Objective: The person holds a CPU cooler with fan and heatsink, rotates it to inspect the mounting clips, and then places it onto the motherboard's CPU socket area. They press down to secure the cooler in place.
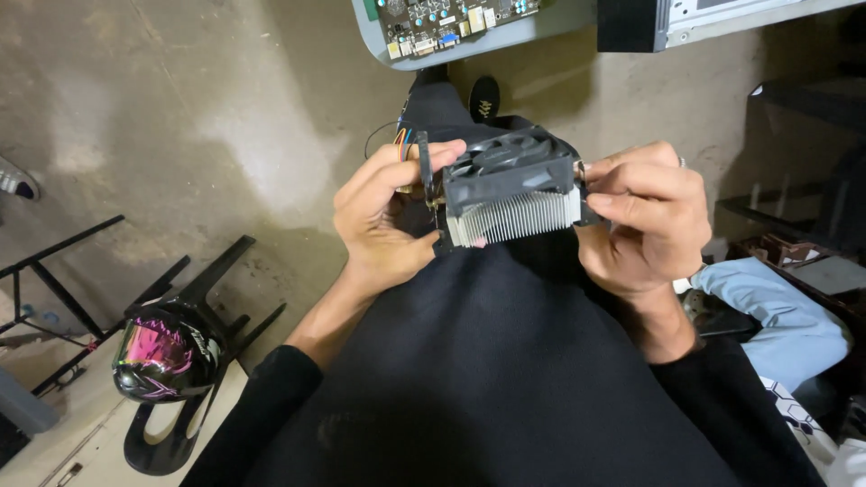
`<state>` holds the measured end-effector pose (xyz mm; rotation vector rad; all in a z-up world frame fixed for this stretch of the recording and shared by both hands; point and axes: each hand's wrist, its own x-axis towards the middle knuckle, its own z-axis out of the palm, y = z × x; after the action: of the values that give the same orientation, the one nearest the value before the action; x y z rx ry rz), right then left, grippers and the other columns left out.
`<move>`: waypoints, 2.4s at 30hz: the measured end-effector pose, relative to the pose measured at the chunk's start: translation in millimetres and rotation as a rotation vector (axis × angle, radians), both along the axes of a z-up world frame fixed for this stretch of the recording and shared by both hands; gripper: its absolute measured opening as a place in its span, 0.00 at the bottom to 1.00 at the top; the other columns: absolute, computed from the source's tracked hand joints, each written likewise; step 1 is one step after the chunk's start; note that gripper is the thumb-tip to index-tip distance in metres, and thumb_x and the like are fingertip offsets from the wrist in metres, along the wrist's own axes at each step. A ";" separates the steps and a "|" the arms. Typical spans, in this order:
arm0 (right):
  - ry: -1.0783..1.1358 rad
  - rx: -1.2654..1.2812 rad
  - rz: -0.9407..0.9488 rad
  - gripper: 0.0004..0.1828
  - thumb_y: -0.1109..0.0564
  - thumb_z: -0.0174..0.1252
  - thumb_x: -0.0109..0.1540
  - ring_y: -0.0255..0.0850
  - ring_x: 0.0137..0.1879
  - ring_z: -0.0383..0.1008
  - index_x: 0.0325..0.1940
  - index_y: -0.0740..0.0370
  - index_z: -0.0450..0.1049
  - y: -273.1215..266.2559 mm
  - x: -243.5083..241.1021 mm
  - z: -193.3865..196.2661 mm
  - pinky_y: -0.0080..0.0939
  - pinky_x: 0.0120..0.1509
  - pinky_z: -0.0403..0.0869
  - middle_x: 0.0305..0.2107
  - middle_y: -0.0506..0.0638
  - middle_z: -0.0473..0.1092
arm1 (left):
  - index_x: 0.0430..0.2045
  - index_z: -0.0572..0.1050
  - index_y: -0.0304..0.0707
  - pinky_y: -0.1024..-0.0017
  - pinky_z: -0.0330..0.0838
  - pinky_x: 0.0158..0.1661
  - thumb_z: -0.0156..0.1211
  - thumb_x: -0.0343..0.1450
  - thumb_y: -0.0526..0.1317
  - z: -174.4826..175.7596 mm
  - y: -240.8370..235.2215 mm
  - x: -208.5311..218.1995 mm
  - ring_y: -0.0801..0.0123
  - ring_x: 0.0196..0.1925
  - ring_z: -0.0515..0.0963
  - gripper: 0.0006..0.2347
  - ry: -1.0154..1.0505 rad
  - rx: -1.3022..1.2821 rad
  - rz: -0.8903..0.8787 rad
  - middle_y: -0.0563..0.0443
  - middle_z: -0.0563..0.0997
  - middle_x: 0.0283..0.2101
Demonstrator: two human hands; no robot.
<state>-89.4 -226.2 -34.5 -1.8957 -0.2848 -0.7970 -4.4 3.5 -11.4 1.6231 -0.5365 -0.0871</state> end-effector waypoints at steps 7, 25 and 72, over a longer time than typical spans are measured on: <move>0.079 0.051 -0.006 0.13 0.73 0.64 0.64 0.50 0.35 0.69 0.47 0.70 0.67 8.6 2.4 0.8 0.49 0.47 0.83 0.36 0.63 0.62 | 0.46 0.77 0.33 0.74 0.76 0.37 0.82 0.59 0.45 -0.7 4.1 0.5 0.62 0.48 0.84 0.26 0.047 0.058 -0.001 0.39 0.83 0.49; 0.767 0.435 0.217 0.31 0.44 0.65 0.61 0.36 0.46 0.71 0.62 0.65 0.73 -4.3 30.4 22.0 0.31 0.52 0.74 0.43 0.52 0.72 | 0.38 0.78 0.28 0.63 0.90 0.43 0.64 0.73 0.26 1.7 6.3 53.8 0.45 0.45 0.86 0.03 -1.088 0.126 -0.224 0.44 0.84 0.44; 0.747 0.447 0.147 0.19 0.70 0.69 0.62 0.44 0.50 0.78 0.57 0.72 0.74 -3.1 24.9 -7.0 0.37 0.60 0.80 0.47 0.63 0.76 | 0.74 0.55 0.38 0.65 0.81 0.63 0.73 0.70 0.39 -54.6 15.1 13.4 0.63 0.62 0.79 0.38 0.605 -0.230 -0.131 0.48 0.57 0.79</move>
<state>-64.5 -229.3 -41.4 -1.5897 0.2064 -0.0095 9.0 18.6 -66.0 1.2514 -0.1725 -0.5740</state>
